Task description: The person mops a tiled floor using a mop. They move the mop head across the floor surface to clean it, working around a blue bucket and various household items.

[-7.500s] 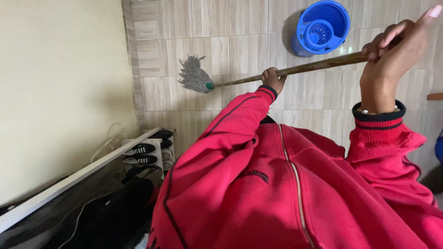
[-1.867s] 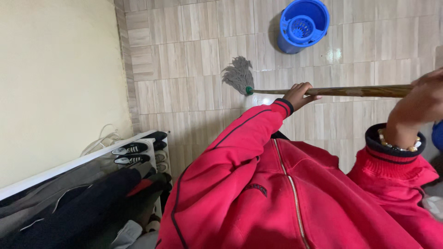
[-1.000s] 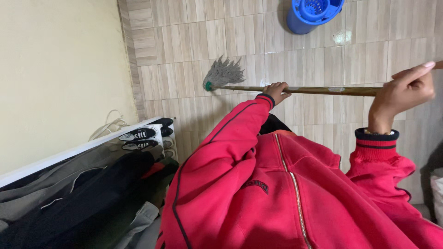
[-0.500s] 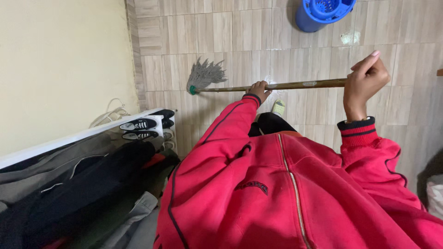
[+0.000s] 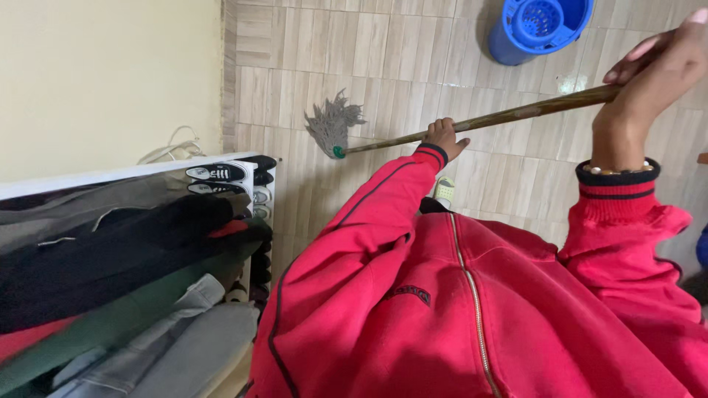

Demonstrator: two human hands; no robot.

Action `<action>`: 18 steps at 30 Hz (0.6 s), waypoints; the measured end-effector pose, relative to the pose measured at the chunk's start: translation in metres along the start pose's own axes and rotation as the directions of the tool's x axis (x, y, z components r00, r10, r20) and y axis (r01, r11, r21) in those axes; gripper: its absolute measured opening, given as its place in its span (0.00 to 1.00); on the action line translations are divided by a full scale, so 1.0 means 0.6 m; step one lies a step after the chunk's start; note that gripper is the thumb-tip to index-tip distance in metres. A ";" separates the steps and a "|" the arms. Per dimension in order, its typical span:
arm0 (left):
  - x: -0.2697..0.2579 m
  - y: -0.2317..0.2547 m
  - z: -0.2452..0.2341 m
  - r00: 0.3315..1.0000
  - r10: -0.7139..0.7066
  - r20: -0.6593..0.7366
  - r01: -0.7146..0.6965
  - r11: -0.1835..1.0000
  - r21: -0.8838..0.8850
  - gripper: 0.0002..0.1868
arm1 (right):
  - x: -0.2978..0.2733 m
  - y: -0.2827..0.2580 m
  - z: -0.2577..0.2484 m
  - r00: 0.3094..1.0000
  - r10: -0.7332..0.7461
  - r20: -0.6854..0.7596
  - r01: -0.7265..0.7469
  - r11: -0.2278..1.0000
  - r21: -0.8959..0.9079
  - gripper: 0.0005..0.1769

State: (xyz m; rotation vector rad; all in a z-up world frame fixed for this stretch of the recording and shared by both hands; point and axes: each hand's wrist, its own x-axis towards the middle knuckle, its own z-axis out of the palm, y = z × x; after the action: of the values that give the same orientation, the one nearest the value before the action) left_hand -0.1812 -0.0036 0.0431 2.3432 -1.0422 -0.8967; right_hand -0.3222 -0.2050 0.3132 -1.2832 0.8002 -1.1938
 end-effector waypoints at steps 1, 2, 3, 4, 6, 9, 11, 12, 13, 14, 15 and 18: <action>0.002 0.017 0.007 1.000 -0.005 -0.009 0.005 1.000 -0.026 0.37 | 0.009 -0.005 -0.013 1.000 0.024 0.018 -0.024 0.999 0.045 0.34; 0.004 0.031 0.016 1.000 -0.006 -0.015 0.005 1.000 -0.029 0.37 | 0.019 -0.011 -0.027 0.998 0.047 0.036 -0.050 0.995 0.089 0.33; 0.008 0.043 0.029 1.000 0.016 -0.004 -0.016 0.999 -0.044 0.40 | 0.027 -0.015 -0.045 0.993 0.087 0.077 -0.096 0.988 0.125 0.31; 0.013 0.054 0.045 0.999 0.037 0.006 -0.037 0.998 -0.060 0.44 | 0.033 -0.017 -0.061 0.990 0.104 0.099 -0.117 0.983 0.143 0.30; 0.013 0.076 0.083 0.997 0.058 -0.046 -0.062 0.994 -0.092 0.48 | 0.033 -0.027 -0.092 0.979 0.105 0.173 -0.135 0.975 0.176 0.29; 0.015 0.101 0.124 0.992 0.083 -0.094 -0.097 0.983 -0.157 0.54 | 0.034 -0.040 -0.136 0.974 0.097 0.205 -0.135 0.974 0.181 0.31; 0.013 0.119 0.143 0.992 0.092 -0.090 -0.108 0.975 -0.193 0.57 | 0.034 -0.048 -0.165 0.977 0.107 0.184 -0.138 0.976 0.167 0.33; 0.013 0.130 0.150 0.988 0.109 -0.109 -0.129 0.972 -0.197 0.58 | 0.035 -0.053 -0.180 0.969 0.085 0.233 -0.134 0.970 0.203 0.30; 0.012 0.141 0.154 0.984 0.124 -0.126 -0.148 0.968 -0.202 0.59 | 0.032 -0.058 -0.193 0.963 0.076 0.258 -0.134 0.967 0.218 0.29; 0.011 0.151 0.157 0.985 0.121 -0.125 -0.145 0.968 -0.205 0.59 | 0.029 -0.065 -0.204 0.957 0.066 0.283 -0.136 0.963 0.234 0.28; 0.012 0.161 0.158 0.978 0.137 -0.155 -0.169 0.961 -0.219 0.59 | 0.025 -0.072 -0.214 0.956 0.068 0.286 -0.141 0.959 0.244 0.26; 0.014 0.192 0.160 0.963 0.150 -0.222 -0.203 0.949 -0.239 0.60 | 0.021 -0.091 -0.233 0.943 0.053 0.330 -0.145 0.954 0.261 0.26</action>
State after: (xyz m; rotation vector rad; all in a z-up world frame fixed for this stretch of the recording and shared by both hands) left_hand -0.3012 -0.0936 0.0411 2.0366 -0.9697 -0.6674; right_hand -0.4625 -0.2493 0.3446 -1.1452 0.4330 -0.9464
